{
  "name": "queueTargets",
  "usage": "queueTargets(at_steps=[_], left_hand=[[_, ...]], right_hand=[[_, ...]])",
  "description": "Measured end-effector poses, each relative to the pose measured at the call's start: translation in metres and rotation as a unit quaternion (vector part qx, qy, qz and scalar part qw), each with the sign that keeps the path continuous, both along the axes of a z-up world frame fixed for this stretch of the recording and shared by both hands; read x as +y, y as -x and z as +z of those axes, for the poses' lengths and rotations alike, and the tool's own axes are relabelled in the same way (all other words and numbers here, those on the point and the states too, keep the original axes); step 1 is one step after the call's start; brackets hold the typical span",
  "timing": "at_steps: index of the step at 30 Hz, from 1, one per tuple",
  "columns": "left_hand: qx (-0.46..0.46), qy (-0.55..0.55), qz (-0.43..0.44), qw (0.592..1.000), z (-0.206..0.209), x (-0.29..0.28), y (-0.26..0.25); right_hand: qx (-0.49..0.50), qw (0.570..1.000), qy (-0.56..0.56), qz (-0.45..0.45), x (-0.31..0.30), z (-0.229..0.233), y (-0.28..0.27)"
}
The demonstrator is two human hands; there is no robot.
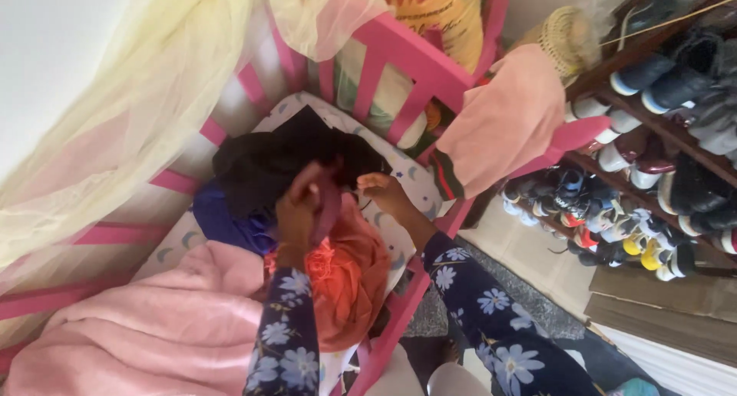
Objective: The recorder tidies a shelf of shoes and toiletries, organizes clothes in a crib, and folds an orange garment.
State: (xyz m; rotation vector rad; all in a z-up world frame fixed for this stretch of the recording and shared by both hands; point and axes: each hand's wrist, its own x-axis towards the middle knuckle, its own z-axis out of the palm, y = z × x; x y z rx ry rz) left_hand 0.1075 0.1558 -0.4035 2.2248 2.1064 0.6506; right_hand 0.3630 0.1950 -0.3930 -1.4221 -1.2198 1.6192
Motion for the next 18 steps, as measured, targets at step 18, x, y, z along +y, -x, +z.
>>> queueTargets(at_steps=[18], left_hand=[[-0.848,0.149,-0.149,0.487,0.213,0.0,-0.071]], right_hand=[[0.035,0.967,-0.253,-0.01,-0.012,0.211,0.02]])
